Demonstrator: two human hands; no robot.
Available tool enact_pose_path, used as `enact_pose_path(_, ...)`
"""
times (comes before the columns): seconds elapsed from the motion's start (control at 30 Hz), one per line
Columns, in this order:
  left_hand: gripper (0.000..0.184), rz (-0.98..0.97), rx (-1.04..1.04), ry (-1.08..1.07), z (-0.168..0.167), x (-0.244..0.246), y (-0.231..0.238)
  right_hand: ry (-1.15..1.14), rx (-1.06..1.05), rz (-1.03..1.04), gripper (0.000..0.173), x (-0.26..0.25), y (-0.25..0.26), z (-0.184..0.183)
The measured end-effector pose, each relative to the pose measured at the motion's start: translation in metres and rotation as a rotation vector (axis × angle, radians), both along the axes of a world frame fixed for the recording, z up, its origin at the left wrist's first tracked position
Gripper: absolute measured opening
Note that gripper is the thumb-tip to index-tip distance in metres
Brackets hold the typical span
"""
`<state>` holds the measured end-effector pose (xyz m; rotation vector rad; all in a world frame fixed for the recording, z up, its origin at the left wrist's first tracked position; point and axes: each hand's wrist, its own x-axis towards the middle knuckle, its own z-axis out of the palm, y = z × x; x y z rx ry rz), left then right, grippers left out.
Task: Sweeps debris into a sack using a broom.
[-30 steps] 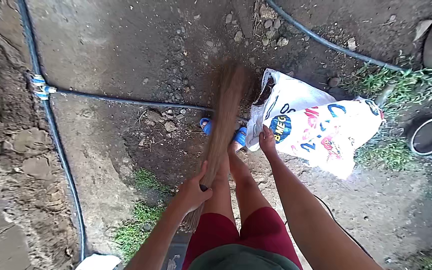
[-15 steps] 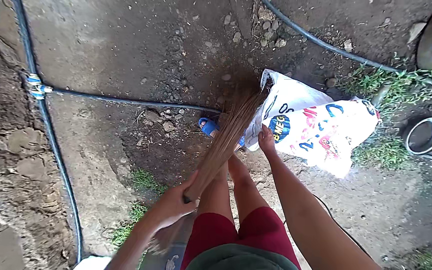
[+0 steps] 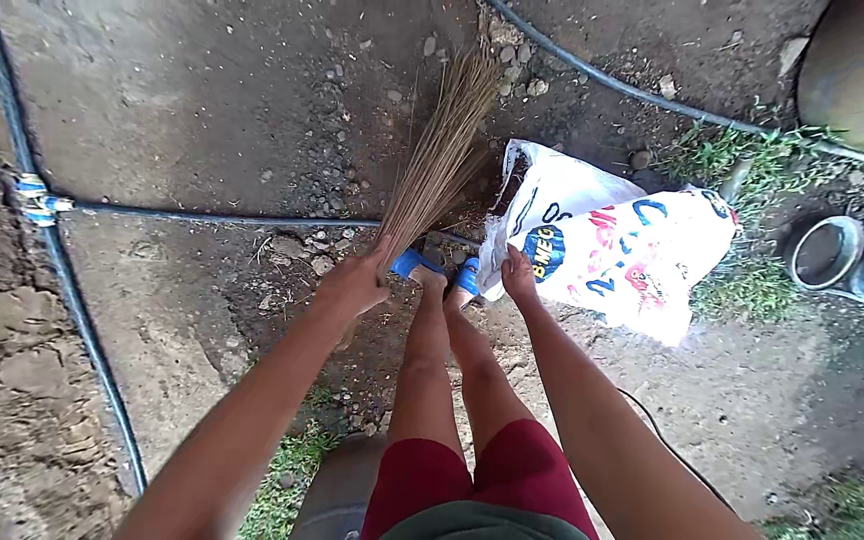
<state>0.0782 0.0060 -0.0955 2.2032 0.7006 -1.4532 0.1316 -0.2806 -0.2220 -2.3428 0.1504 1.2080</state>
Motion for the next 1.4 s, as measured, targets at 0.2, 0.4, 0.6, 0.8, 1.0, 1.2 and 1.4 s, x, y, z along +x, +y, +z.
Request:
enact_pose_path(0.2,0.097,-0.183,0.113,-0.236,0.150,-0.007,0.055,0.036,0.018,-0.022,0.046,0.001,-0.004,0.001)
enact_pose_path(0.4,0.092,-0.315,0.144,-0.043,0.040,0.072,0.008,0.035,0.007,-0.056,0.047,-0.002,-0.002,0.004)
enact_pose_path(0.6,0.103,-0.377,0.153,-0.093,0.115,0.029,0.071,0.040,0.046,-0.080,0.046,-0.002,-0.008,-0.002)
enact_pose_path(0.8,0.094,-0.351,0.185,-0.141,0.107,0.062,0.037,0.045,0.031,-0.088,0.046,-0.002,-0.006,0.000)
enact_pose_path(1.0,0.100,-0.048,-0.033,0.088,0.060,-0.010,0.040,0.008,0.042,-0.072,0.046,0.005,-0.004,-0.004)
enact_pose_path(1.2,0.098,0.521,-0.048,0.012,0.128,-0.091,-0.005,0.037,-0.001,-0.047,0.047,0.006,0.002,0.001)
enact_pose_path(1.4,0.097,0.539,-0.301,0.213,0.090,-0.110,-0.033,0.035,-0.058,0.017,0.047,0.006,0.009,-0.005)
